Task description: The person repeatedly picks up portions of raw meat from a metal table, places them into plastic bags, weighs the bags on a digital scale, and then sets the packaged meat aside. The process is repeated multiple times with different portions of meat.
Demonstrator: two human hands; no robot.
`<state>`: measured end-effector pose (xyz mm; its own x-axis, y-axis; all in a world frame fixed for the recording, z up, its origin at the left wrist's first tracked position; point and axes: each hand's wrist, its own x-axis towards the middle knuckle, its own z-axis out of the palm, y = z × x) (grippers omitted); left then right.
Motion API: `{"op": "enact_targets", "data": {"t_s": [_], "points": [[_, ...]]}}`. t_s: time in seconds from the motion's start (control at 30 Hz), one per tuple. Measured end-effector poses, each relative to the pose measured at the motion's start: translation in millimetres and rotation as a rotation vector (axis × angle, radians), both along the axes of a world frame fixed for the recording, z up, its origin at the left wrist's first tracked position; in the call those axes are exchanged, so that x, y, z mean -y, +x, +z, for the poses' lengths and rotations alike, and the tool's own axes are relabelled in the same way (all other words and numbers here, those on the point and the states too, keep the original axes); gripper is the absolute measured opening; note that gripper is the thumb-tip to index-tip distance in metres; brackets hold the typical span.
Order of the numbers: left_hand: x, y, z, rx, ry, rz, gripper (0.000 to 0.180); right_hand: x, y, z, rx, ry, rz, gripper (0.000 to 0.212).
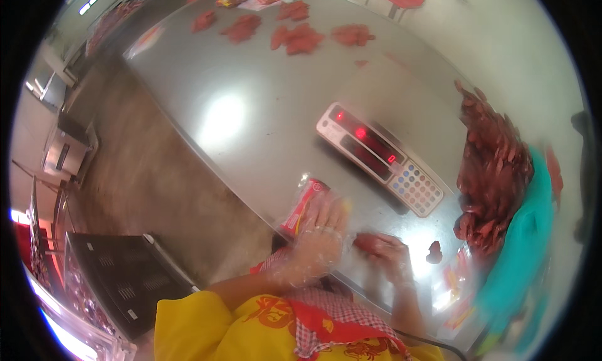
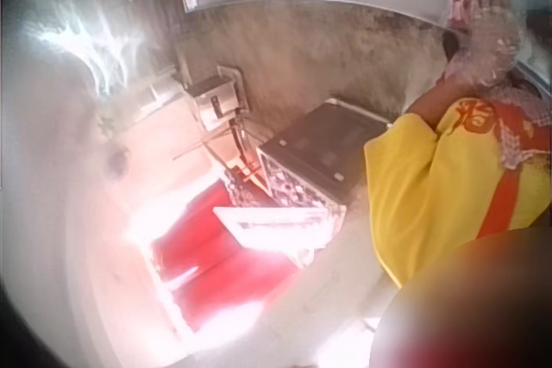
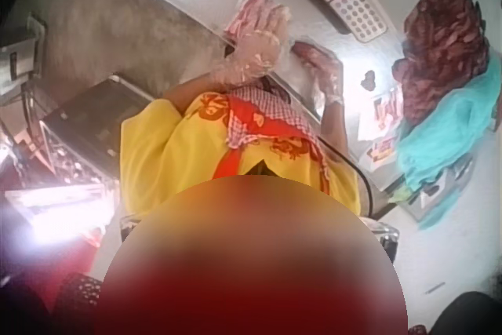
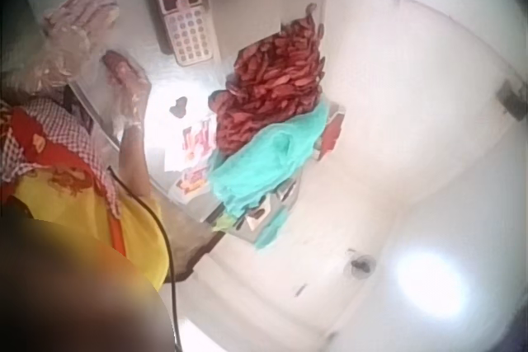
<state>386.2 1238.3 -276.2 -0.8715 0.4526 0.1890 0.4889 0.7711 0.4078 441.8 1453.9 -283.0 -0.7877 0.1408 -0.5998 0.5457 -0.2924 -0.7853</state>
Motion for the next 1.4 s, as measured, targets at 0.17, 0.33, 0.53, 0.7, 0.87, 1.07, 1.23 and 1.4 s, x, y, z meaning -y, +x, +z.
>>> {"op": "enact_targets", "data": {"t_s": [0.17,0.33,0.53,0.7,0.87,1.07,1.23,1.4], "points": [[1.3,-4.2,-5.1,-0.022,-0.142,-0.161,0.056,45.4,-28.4,-26.6,-0.068,-0.36,-0.047,0.046],[7.7,-9.4,-0.3,-0.115,-0.22,-0.241,0.052,54.8,-53.3,-36.1,-0.14,-0.266,0.065,0.031],[14.6,-11.8,4.0,-0.011,0.099,-0.244,0.049,66.8,-57.9,-64.8,-0.485,0.032,0.166,0.021],[13.0,-15.8,4.9,0.047,0.091,-0.28,0.046,60.7,-68.0,-62.1,-0.375,0.313,0.317,0.026],[-19.9,-44.2,-6.5,-0.033,0.068,-0.35,0.032,33.7,-20.2,4.2,-0.304,-0.026,0.356,0.032],[-5.0,-61.0,21.8,0.069,0.008,-0.167,0.021,85.7,-16.7,16.9,-0.095,-0.008,0.653,0.031],[120.5,-32.6,96.4,0.2,0.335,-0.017,0.02,134.5,-54.9,22.9,-0.511,0.09,0.702,0.025],[287.0,32.7,135.6,0.221,0.479,0.173,0.022,253.4,-97.1,38.7,-0.966,0.061,0.74,0.022]]}}
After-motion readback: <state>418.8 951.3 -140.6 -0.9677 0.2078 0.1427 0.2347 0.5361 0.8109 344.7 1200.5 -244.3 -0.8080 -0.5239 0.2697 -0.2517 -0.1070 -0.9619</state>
